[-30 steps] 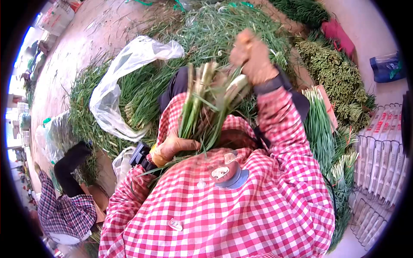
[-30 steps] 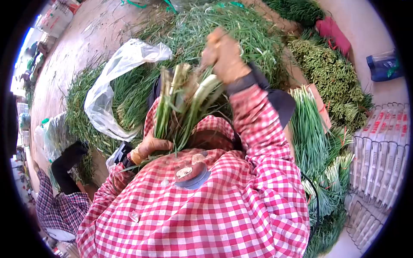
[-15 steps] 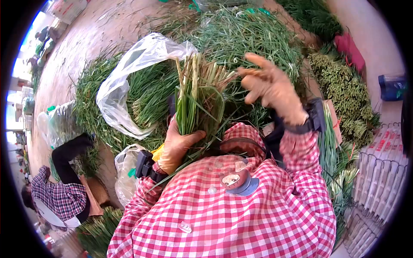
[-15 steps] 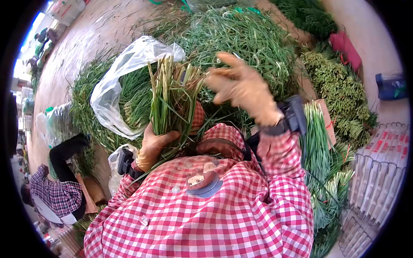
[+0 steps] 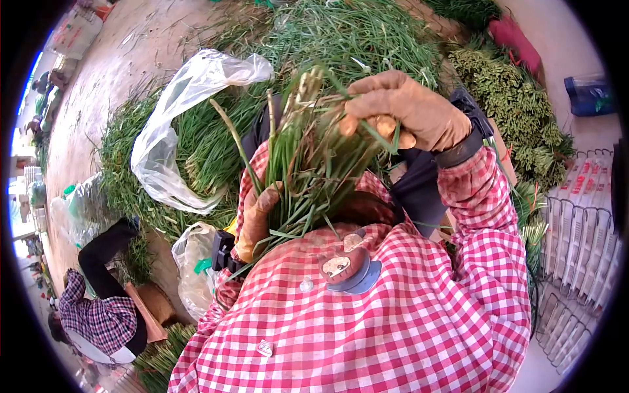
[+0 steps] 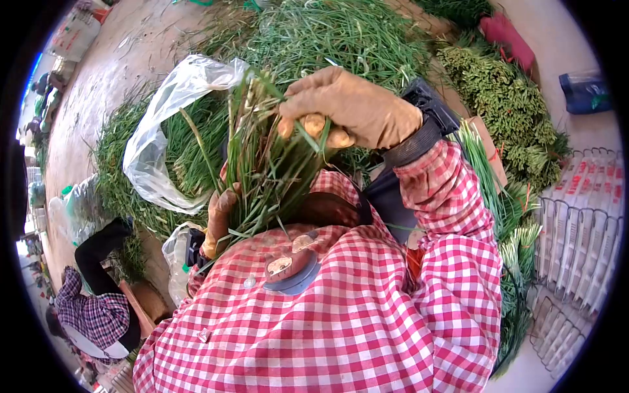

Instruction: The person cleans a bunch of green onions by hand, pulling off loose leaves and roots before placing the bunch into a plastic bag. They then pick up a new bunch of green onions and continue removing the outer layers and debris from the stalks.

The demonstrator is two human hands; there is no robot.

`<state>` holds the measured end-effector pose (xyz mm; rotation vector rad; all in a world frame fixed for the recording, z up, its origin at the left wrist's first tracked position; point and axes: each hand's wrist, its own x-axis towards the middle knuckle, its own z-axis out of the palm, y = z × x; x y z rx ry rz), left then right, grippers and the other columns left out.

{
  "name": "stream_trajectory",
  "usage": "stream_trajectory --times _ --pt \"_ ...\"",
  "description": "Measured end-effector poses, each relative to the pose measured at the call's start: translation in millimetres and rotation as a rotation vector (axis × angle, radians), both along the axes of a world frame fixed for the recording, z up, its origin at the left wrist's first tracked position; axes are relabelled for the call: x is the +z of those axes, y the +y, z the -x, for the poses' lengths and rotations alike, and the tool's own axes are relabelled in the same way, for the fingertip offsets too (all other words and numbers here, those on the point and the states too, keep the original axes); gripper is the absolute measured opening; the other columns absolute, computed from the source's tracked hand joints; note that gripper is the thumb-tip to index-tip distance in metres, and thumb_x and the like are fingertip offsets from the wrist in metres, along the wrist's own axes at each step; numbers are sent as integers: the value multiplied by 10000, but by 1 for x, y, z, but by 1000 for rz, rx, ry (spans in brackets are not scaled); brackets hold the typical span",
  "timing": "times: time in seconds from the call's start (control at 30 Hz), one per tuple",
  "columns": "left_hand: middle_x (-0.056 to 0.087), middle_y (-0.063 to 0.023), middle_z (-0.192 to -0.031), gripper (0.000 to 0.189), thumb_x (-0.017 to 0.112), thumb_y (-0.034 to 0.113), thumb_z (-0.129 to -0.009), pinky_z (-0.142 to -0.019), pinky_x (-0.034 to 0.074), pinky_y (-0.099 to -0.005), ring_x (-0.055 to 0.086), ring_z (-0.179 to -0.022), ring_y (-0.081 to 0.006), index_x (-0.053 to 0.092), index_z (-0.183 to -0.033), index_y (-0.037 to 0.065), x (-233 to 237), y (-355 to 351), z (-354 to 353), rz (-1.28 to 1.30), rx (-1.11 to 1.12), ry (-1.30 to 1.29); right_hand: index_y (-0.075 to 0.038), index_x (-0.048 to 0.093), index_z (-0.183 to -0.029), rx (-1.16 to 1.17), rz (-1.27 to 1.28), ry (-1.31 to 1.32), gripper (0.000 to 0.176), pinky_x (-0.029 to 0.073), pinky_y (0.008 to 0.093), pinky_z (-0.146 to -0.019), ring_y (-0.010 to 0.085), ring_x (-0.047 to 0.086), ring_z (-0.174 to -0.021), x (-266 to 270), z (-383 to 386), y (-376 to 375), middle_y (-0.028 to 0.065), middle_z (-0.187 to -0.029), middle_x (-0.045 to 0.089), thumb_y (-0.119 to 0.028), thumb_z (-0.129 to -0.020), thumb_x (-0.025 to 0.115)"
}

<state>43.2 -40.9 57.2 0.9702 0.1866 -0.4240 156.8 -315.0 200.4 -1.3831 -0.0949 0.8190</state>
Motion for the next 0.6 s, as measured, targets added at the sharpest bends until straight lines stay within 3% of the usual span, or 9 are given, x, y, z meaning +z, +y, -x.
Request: stream_trajectory --times 0.1,0.17,0.23,0.33,0.37,0.4,0.43,0.5,0.6 --pt "614 -40 -1054 434 650 235 -871 -805 482 -281 584 -914 -109 534 -1238 34 -5 -2 2 -140 -13 9 53 627 -925 -118 -368 -69 257 381 164 -368 32 417 -392 -18 -9 -28 -42 -563 503 -193 -890 562" --pt "621 -39 -1042 396 647 231 -873 -805 480 -272 591 -903 -105 558 -1206 37 -73 31 -3 -637 -160 -503 70 592 -979 -207 -624 -171 270 402 173 -416 32 416 -401 -24 -28 -55 -54 -562 482 -179 -915 513" --pt "637 -53 -1046 399 661 255 -847 -814 482 -274 609 -907 -135 581 -1179 48 -99 34 12 -121 -113 291 131 507 -1078 -353 -782 -312 285 427 165 -456 18 446 -439 -21 -43 -92 -59 -602 488 -108 -929 462" --pt "634 -65 -1066 433 649 305 -838 -818 484 -285 614 -911 -158 581 -1187 57 -33 28 9 162 -103 232 75 572 -1006 -628 -765 -342 264 448 203 -524 33 467 -488 -25 -70 -151 -64 -586 463 -162 -926 490" --pt "628 -42 -1036 432 625 339 -837 -800 478 -275 594 -901 -140 577 -1167 65 -37 37 14 70 -129 275 51 584 -1011 -582 -441 -449 278 477 206 -548 46 540 -589 -54 -89 -183 -25 -707 575 -202 -919 518" --pt "593 -14 -958 360 622 319 -816 -752 447 -261 552 -843 -125 565 -1069 70 -52 50 11 69 -228 203 46 578 -1092 -758 410 -396 398 530 256 -662 149 643 -751 -60 -85 -158 77 -924 670 -296 -890 574" --pt "558 15 -880 294 620 300 -795 -704 417 -247 509 -784 -110 554 -972 75 -66 64 8 67 -321 126 25 584 -1123 -551 929 -481 451 528 287 -736 199 650 -845 -90 -76 -154 115 -1009 664 -342 -862 608" --pt "547 -26 -912 276 632 256 -790 -740 404 -284 502 -828 -149 533 -965 68 -59 61 8 -181 -295 -275 -27 599 -1164 -345 1268 -585 548 491 331 -881 276 629 -1010 -99 -49 -131 162 -1112 650 -427 -798 672" --pt "589 -208 -1195 443 692 177 -815 -978 420 -431 556 -1142 -326 514 -1183 8 -102 85 22 -592 -191 -993 -93 632 -1141 -245 827 -1002 664 400 377 -1004 285 574 -1116 -32 14 -30 123 -1144 642 -560 -677 718"
